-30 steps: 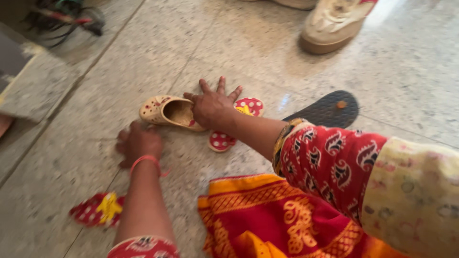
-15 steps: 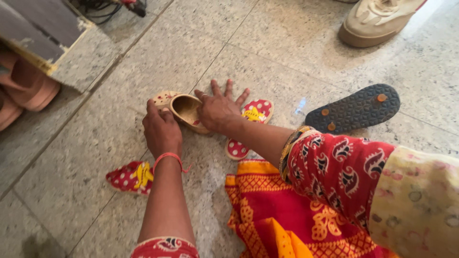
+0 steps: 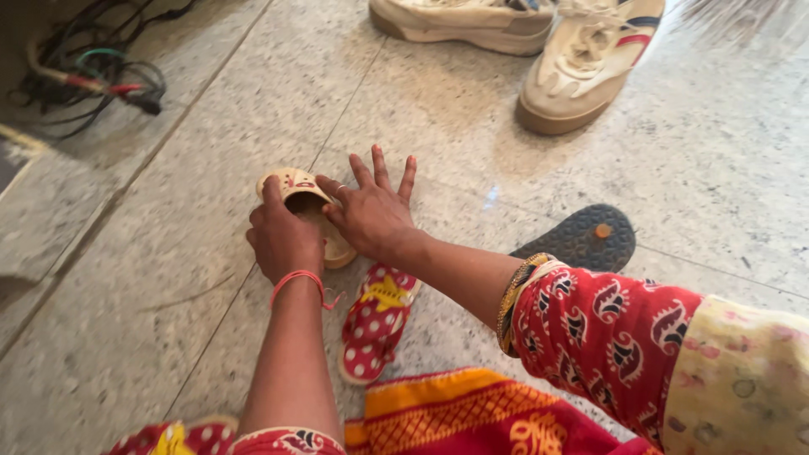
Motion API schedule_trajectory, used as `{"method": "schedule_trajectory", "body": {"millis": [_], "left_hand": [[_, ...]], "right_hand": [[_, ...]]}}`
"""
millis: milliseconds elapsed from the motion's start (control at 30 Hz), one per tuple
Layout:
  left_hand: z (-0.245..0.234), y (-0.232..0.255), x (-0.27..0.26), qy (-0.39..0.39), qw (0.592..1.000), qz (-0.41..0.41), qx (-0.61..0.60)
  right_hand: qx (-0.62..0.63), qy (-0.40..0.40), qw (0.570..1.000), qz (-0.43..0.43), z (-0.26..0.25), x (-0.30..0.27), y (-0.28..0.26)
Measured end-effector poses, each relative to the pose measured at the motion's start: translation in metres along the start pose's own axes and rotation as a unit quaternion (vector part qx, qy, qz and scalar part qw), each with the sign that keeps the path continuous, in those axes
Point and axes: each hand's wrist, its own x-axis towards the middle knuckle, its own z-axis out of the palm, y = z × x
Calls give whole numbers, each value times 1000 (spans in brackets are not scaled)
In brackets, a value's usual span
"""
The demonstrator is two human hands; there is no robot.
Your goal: The person sits on a tiled floor and organizes a collection of footwear. They pick up various shoes, including sneakers, sandals, and slippers, inspect them, and place them into a wooden shoe rack. The person handles each item individually, turning them over and adjusting their position before storing them.
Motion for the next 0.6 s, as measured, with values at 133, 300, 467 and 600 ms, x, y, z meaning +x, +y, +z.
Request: {"method": "schedule_trajectory", "body": {"millis": [133,300,467,600], "left_hand": [[6,12,17,-7,998,-20,65],[11,15,35,-37,994,-55,90],[11,30,33,-24,992,-82,91],[3,36,34,-30,991,-84,96]], "right_hand": [[-23,-17,999,30,-19,9,20],[-118,37,991,56,-34,46,59],[-135,49,985,94,-69,98,108],[-90,-70,983,144,-86,100,129]]}}
